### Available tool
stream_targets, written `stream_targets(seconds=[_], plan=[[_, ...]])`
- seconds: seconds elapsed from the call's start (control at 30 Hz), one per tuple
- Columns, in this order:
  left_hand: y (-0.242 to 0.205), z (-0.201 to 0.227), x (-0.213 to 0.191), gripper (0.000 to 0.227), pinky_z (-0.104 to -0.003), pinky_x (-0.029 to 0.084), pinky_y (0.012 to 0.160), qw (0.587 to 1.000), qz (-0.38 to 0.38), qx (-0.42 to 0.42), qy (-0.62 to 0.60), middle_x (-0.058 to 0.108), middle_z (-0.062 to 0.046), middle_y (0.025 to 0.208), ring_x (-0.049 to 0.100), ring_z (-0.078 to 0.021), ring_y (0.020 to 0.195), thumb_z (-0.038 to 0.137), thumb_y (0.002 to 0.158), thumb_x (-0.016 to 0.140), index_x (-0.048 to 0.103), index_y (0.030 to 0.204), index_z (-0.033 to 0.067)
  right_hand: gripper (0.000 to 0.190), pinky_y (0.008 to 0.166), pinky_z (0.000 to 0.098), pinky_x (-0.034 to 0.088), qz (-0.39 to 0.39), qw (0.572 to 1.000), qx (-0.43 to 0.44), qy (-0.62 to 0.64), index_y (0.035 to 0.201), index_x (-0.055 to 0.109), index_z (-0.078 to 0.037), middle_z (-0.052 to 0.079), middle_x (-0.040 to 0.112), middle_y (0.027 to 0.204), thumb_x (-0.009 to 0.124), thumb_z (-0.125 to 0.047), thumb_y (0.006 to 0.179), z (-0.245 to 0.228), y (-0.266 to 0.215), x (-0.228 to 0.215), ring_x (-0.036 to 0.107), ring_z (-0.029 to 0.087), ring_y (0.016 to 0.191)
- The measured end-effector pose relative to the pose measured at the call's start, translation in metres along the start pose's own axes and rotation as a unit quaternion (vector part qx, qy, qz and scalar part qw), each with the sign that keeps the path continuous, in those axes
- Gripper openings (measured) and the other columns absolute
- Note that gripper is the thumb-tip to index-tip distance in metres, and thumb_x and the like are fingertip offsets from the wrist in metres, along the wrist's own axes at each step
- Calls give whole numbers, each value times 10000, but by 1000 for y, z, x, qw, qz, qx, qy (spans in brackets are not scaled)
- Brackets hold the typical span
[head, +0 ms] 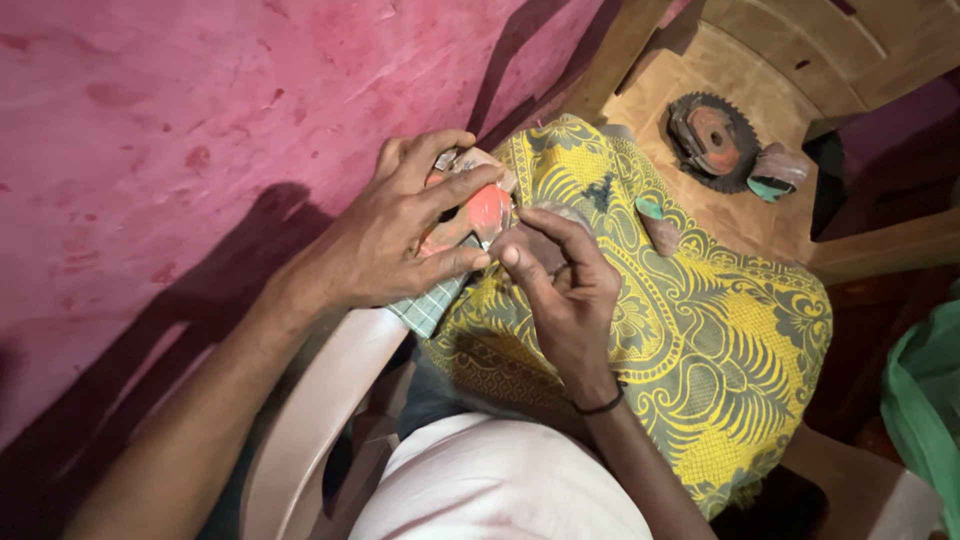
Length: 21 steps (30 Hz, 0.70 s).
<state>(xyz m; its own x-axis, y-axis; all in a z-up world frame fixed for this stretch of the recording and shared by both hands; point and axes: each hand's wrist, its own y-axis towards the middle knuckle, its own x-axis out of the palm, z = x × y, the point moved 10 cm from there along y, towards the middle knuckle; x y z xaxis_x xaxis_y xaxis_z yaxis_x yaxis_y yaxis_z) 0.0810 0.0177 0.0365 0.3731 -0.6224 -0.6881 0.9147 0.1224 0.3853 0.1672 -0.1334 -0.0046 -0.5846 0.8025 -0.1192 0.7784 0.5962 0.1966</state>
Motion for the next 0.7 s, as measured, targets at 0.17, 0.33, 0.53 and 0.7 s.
stream_targets(seconds=[0.17, 0.33, 0.53, 0.7], plan=[[3, 6, -6, 702, -529, 459, 1050, 999, 28, 5, 28, 484, -153, 1455, 453, -407, 1280, 433, 777, 869, 638, 1379, 155, 187, 744, 224, 570, -22, 997, -36, 58, 1157, 716, 50, 95, 733, 1117, 719, 1, 977, -2, 10, 5, 657, 80, 844], [3, 12, -10, 672, -479, 477, 1076, 999, 49, 13, 16, 575, -64, 1389, 498, -341, 1269, 358, 744, 891, 674, 1348, 157, 112, 706, 223, 543, -1, 998, -63, 0, 1096, 725, 51, 113, 737, 1112, 716, 37, 985, -15, 15, 1, 631, 84, 796], [4, 14, -11, 662, -447, 479, 1067, 998, 57, 21, 11, 592, -53, 1344, 507, -330, 1227, 328, 718, 902, 686, 1321, 158, 107, 783, 258, 556, 1, 985, -137, -107, 1057, 737, 46, 113, 731, 1010, 737, 57, 951, -43, 8, 8, 682, 135, 890], [6, 19, -12, 637, -446, 467, 1060, 997, 62, 33, 31, 593, -49, 1332, 513, -316, 1223, 371, 756, 927, 692, 1307, 155, 152, 787, 271, 549, 9, 957, -174, -234, 1031, 762, 9, 119, 715, 901, 741, 31, 882, -57, 4, 9, 696, 153, 843]])
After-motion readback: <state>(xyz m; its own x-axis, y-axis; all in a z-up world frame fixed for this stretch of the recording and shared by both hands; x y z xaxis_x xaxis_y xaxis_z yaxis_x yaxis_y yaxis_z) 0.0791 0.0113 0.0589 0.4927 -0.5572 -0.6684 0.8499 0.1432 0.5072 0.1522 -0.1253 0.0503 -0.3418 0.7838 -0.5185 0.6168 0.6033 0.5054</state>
